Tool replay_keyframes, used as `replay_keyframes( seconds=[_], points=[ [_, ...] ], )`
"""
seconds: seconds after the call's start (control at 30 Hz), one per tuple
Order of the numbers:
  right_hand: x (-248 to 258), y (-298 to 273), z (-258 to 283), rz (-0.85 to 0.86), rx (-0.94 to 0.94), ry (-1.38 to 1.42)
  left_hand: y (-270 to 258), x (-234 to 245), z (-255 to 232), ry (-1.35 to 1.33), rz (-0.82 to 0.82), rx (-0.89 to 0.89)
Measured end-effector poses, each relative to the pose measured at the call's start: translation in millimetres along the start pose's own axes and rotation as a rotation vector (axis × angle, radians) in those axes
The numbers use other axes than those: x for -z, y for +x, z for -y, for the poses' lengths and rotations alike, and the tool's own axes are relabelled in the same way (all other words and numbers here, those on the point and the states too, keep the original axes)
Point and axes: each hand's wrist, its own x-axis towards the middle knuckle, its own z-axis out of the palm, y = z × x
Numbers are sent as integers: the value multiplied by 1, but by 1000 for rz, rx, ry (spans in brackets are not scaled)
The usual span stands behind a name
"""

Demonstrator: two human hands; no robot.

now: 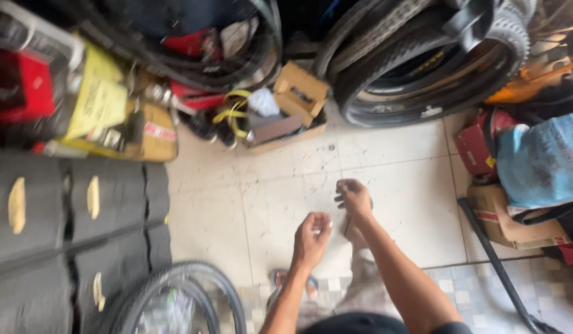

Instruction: The person cleans small bicycle parts, including a metal rod and a cylindrical component, using a yellow brush and a liquid solvent in a metal tray. They handle the parts one by one, scrubbing them thoroughly before placing them on a black cloth.

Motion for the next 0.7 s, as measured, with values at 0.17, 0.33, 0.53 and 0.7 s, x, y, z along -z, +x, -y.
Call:
replay_keyframes(
  seconds=[0.17,0.33,0.53,0.7],
  points=[
    [27,122,-8,-105,18,-60,113,-83,42,-19,73,120],
    [15,269,-74,-228,59,-197,243,-135,118,53,46,137],
    [-8,406,-192,-110,87,-492,383,-163,241,2,104,125],
    [-44,501,-245,-74,99,-877,444,-146,332,143,75,203]
  ],
)
